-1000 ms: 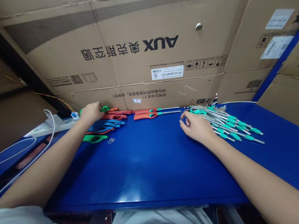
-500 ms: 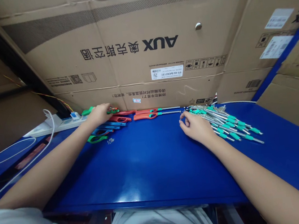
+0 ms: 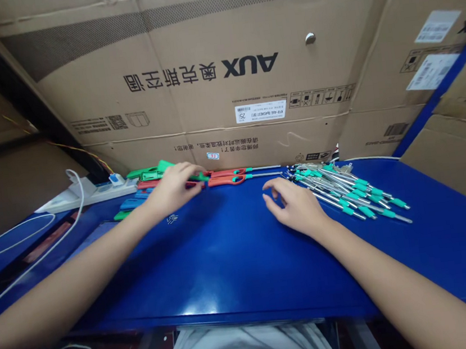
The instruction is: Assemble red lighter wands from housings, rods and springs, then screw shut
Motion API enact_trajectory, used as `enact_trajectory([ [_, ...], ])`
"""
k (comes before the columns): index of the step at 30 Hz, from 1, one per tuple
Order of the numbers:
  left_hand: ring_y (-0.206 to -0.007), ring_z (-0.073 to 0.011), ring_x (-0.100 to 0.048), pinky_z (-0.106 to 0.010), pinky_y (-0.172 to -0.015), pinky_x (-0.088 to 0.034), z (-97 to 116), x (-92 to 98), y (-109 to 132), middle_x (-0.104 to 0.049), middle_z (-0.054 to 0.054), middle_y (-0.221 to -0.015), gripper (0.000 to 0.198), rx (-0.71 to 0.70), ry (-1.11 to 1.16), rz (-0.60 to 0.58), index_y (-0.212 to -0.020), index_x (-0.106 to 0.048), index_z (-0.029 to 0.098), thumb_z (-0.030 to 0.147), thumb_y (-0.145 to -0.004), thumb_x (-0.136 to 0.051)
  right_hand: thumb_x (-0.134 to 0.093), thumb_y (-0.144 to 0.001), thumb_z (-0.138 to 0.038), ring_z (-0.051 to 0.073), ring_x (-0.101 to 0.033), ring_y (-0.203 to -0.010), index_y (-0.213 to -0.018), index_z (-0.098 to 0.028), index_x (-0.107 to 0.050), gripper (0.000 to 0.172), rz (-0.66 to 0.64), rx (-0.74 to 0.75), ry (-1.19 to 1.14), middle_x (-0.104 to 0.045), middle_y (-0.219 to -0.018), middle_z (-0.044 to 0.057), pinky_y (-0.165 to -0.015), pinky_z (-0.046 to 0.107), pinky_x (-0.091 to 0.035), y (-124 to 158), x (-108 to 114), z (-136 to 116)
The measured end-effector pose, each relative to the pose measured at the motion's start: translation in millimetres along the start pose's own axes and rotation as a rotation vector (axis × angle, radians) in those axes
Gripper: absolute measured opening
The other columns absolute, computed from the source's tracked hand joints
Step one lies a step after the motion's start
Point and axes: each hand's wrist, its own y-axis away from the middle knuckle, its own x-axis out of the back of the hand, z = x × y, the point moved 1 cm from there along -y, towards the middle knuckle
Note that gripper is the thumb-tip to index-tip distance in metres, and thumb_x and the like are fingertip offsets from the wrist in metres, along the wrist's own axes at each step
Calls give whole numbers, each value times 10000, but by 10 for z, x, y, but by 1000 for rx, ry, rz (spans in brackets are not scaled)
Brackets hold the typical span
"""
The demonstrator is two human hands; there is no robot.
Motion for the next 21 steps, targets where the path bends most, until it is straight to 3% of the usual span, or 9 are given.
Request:
enact_trajectory([
  [3,-1122,-275,-612,-408,-956,-445,543,-44,145,-679,-89,-1156,260,-191,94,-40,-1193,-587,219,215,-935,-561,-541,-963,-424,156,-639,-709,-1234,-233,-583,335,-47,173,6,-680,-1105,72,-622,276,-468,66,-42,-174],
  [5,-1097,-278,-620,-409,-926,-457,813,-115,242,-684,-97,-1136,259,-241,150,-76,-1193,-578,214,207,-934,-567,-569,-955,-479,173,-674,-788,-1273,-231,-568,403,-111,278,14,-657,-1219,99,-648,284,-499,100,-83,-231],
  [7,-1023,-269,-643,-389,-859,-483,981,-209,308,-692,-102,-1093,230,-242,251,-138,-1136,-577,196,219,-910,-616,-550,-973,-486,194,-694,-881,-1249,-225,-588,381,-172,373,17,-661,-1227,104,-702,296,-524,121,-127,-240],
  [10,-976,-250,-669,-368,-835,-506,1064,-319,323,-706,-79,-1030,169,-168,426,-180,-1040,-572,204,248,-897,-652,-466,-1026,-444,200,-703,-902,-1176,-228,-643,317,-216,452,27,-704,-1145,87,-724,304,-528,130,-172,-209],
  [14,-998,-193,-694,-316,-873,-539,958,-276,215,-720,-58,-1113,199,-173,683,-189,-1111,-580,222,254,-918,-619,-446,-1041,-405,184,-702,-894,-1095,-231,-685,301,-191,373,-75,-739,-1054,70,-756,288,-516,103,-159,-168],
  [16,-1057,-192,-682,-312,-922,-538,791,-183,128,-704,-72,-1193,246,-154,676,-98,-1151,-594,213,273,-913,-619,-472,-1031,-390,176,-690,-861,-1046,-222,-692,277,-102,260,-161,-742,-998,64,-757,278,-502,74,-132,-140],
  [18,-1140,-217,-646,-345,-1016,-498,536,-88,43,-689,-88,-1236,280,-71,482,5,-1188,-601,192,296,-928,-591,-507,-1009,-391,167,-653,-744,-967,-214,-694,261,-11,126,-174,-733,-906,52,-692,278,-473,42,-111,-93],
  [21,-1176,-258,-602,-362,-1033,-470,36,-5,-38,-692,-85,-1185,252,219,-73,-66,-1126,-642,194,323,-926,-558,-531,-976,-401,159,-578,-616,-848,-208,-667,268,3,-24,-105,-686,-756,28,-605,283,-407,5,-108,-1],
])
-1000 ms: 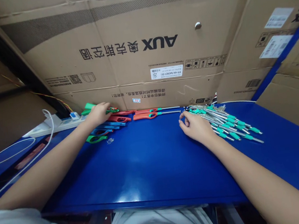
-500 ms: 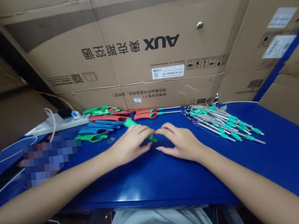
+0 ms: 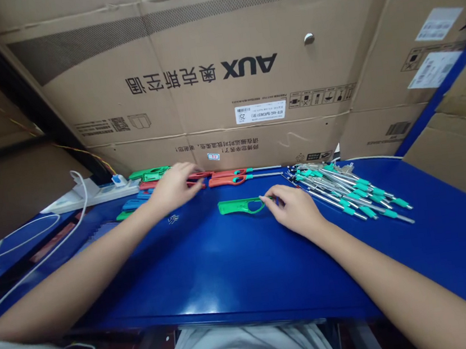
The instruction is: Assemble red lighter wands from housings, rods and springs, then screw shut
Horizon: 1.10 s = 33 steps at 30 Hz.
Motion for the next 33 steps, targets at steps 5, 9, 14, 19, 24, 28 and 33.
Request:
enact_trajectory([
  [5,-1230,-404,-530,-503,-1006,-461,-781,4,-138,-616,-237,-1257,421,352,-195,27,-1189,-645,84,368,-911,-506,-511,-944,-407,159,-546,-594,-719,-215,-567,301,-48,-104,62,-612,-655,11,-564,271,-346,-10,-29,88],
  [9,-1243,-414,-537,-488,-992,-481,-1239,-40,-183,-590,-247,-1335,553,528,-241,-38,-1301,-615,74,388,-854,-533,-495,-942,-403,158,-549,-619,-721,-218,-541,291,-54,-100,77,-617,-687,12,-571,266,-338,-1,-55,79],
  [14,-1118,-364,-645,-400,-912,-534,-1573,-141,-238,-728,-170,-1146,524,588,-217,-160,-1213,-700,144,399,-763,-614,-487,-937,-407,160,-542,-614,-715,-220,-535,295,-59,-108,79,-610,-677,15,-574,268,-335,4,-49,74],
  [19,-1030,-301,-700,-320,-842,-540,-1692,-167,-259,-770,-67,-1068,429,528,-158,-191,-1112,-751,234,385,-722,-657,-488,-932,-414,160,-539,-609,-688,-218,-520,315,-67,-116,71,-600,-656,15,-573,271,-330,1,-29,82],
  [24,-981,-257,-719,-277,-821,-526,-1718,-105,-253,-781,-27,-1040,407,426,-100,-199,-1098,-738,245,367,-716,-667,-493,-929,-413,160,-542,-605,-698,-217,-536,306,-55,-116,68,-598,-646,12,-577,272,-331,-5,-19,90],
  [28,-1041,-272,-704,-295,-835,-515,-1699,-46,-236,-780,-15,-1062,420,362,-103,-201,-1126,-723,255,319,-723,-626,-493,-931,-414,157,-544,-600,-692,-218,-534,312,-60,-110,69,-600,-645,9,-578,270,-328,-9,-26,92],
  [33,-1056,-270,-696,-309,-883,-495,-1647,71,-236,-775,-21,-1070,399,305,-108,-191,-1127,-723,235,292,-754,-592,-492,-928,-417,160,-546,-604,-687,-220,-528,314,-65,-112,74,-603,-646,10,-576,269,-327,-12,-39,96],
])
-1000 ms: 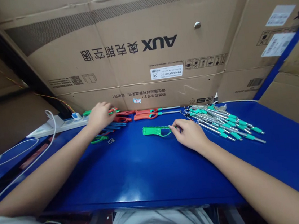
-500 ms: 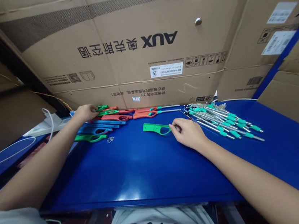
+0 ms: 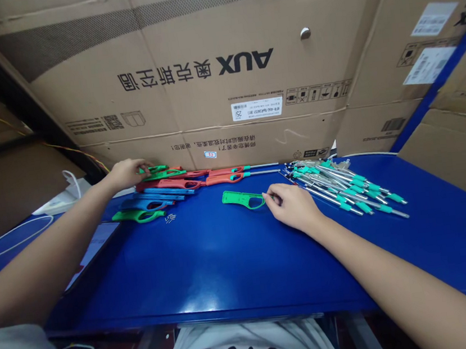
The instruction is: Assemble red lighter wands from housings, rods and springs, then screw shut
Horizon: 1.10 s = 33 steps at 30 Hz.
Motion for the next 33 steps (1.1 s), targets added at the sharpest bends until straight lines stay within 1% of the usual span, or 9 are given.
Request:
enact_trajectory([
  [4,-1080,-246,-681,-305,-938,-477,71,164,38,-760,-46,-1114,457,-51,25,37,-1209,-688,192,279,-791,-525,-497,-925,-414,156,-544,-596,-685,-218,-527,312,-6,-4,-2,-601,-642,9,-571,269,-327,1,-1,12],
  [9,-992,-219,-698,-281,-933,-484,265,330,122,-759,-50,-1060,496,-147,119,138,-1222,-680,177,324,-794,-477,-499,-923,-418,152,-538,-585,-694,-218,-537,307,-7,-11,1,-599,-637,5,-568,268,-329,4,10,10],
  [11,-982,-224,-694,-286,-917,-492,349,316,153,-752,-58,-1045,466,-203,103,121,-1170,-701,177,350,-797,-481,-497,-925,-422,152,-536,-581,-687,-217,-530,316,-8,-13,4,-597,-631,6,-562,268,-325,3,16,6],
  [14,-1026,-267,-677,-323,-918,-499,428,202,171,-725,-107,-1078,446,-259,25,79,-1096,-719,160,439,-821,-508,-497,-925,-421,152,-538,-577,-687,-217,-533,315,-13,-9,6,-595,-622,4,-559,268,-324,0,19,4],
  [18,-1095,-348,-653,-384,-922,-507,421,4,141,-686,-173,-1167,563,-121,-19,20,-1136,-695,130,576,-812,-582,-498,-924,-420,157,-542,-580,-690,-220,-544,311,-19,-20,16,-604,-628,8,-559,272,-324,-3,15,14],
  [22,-1023,-305,-682,-335,-864,-518,389,-89,116,-730,-130,-1095,546,-69,7,-16,-1144,-696,159,571,-790,-642,-495,-928,-417,164,-548,-590,-696,-221,-551,308,-21,-17,16,-616,-640,16,-554,276,-327,-1,21,16],
  [26,-935,-262,-701,-294,-798,-522,390,-73,129,-754,-80,-993,483,-40,54,-14,-1128,-712,193,513,-766,-686,-490,-926,-420,164,-546,-592,-690,-220,-546,314,-20,-17,14,-619,-643,17,-556,279,-332,3,27,15],
  [30,-918,-253,-705,-296,-816,-524,445,7,180,-752,-74,-1033,438,-29,95,8,-1137,-714,178,400,-759,-692,-484,-927,-429,166,-555,-593,-704,-222,-562,314,-23,-30,29,-625,-644,16,-548,276,-325,-3,26,24],
  [33,-930,-260,-703,-316,-845,-521,581,110,286,-746,-85,-1065,384,-32,123,32,-1090,-724,164,413,-805,-657,-486,-924,-422,169,-566,-594,-706,-222,-564,306,-31,-59,51,-637,-651,18,-542,272,-319,-16,34,37],
])
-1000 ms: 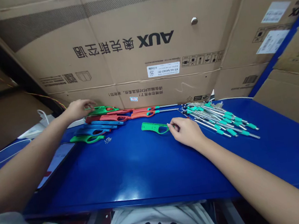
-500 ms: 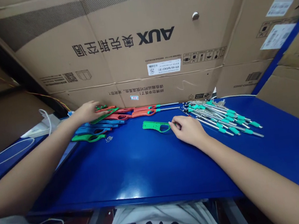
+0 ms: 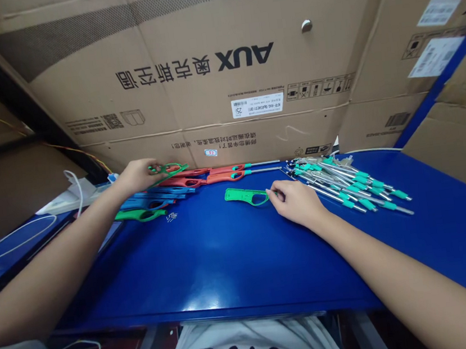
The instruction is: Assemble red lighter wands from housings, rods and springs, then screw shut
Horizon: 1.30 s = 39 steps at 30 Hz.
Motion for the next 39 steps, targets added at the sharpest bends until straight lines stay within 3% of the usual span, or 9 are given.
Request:
enact_trajectory([
  [3,-950,-252,-701,-321,-858,-524,311,87,216,-746,-84,-1099,393,-74,159,37,-1123,-718,155,422,-843,-645,-497,-920,-397,180,-585,-617,-749,-227,-604,264,-25,-58,47,-670,-689,20,-538,269,-311,-19,14,26],
  [6,-891,-227,-713,-324,-806,-549,756,78,560,-756,-53,-1090,408,-249,376,-75,-1205,-694,197,454,-901,-604,-502,-927,-355,198,-616,-679,-791,-229,-635,228,-64,-89,100,-709,-772,35,-551,273,-320,-38,20,67],
  [10,-1025,-227,-698,-334,-920,-536,1315,-168,1054,-735,-71,-1163,314,-613,424,-248,-1191,-702,209,382,-952,-595,-470,-963,-327,222,-651,-814,-799,-217,-622,250,-108,-12,126,-734,-937,68,-614,289,-366,-56,6,124],
  [13,-974,-214,-692,-322,-854,-552,1507,-447,1254,-700,-87,-1130,317,-667,426,-280,-1250,-668,213,356,-989,-560,-432,-992,-328,234,-652,-856,-851,-209,-624,266,-136,43,121,-724,-981,83,-649,306,-393,-63,-11,164],
  [18,-1176,-258,-582,-414,-1042,-473,1474,-690,1258,-628,-115,-1255,408,-745,420,-109,-1317,-621,230,462,-988,-556,-422,-1005,-325,226,-655,-887,-924,-209,-645,264,-207,133,44,-714,-1008,86,-707,314,-432,-64,-22,228],
  [24,-1326,-286,-512,-480,-1136,-391,1413,-698,1236,-594,-103,-1401,446,-865,356,-124,-1334,-644,260,503,-964,-585,-471,-984,-402,193,-632,-798,-950,-223,-633,244,-245,172,27,-704,-950,54,-681,301,-424,-62,22,218],
  [27,-1367,-292,-501,-487,-1158,-391,1400,-722,1226,-584,-109,-1439,421,-846,358,-84,-1312,-668,240,461,-961,-596,-488,-965,-421,208,-631,-805,-952,-229,-627,238,-118,48,130,-706,-943,50,-630,301,-389,-92,120,229],
  [31,-1371,-291,-524,-503,-1179,-393,1361,-773,1190,-583,-124,-1453,391,-820,358,-53,-1294,-686,230,425,-973,-577,-538,-907,-390,242,-656,-807,-881,-226,-635,192,10,-271,271,-733,-938,58,-564,303,-337,-135,344,371],
  [39,-1301,-279,-592,-452,-1106,-472,1351,-787,1172,-612,-105,-1426,415,-802,269,-65,-1322,-666,242,461,-1010,-501,-631,-803,-298,288,-686,-852,-861,-206,-728,146,-187,-437,419,-766,-980,127,-558,305,-373,-139,646,648],
])
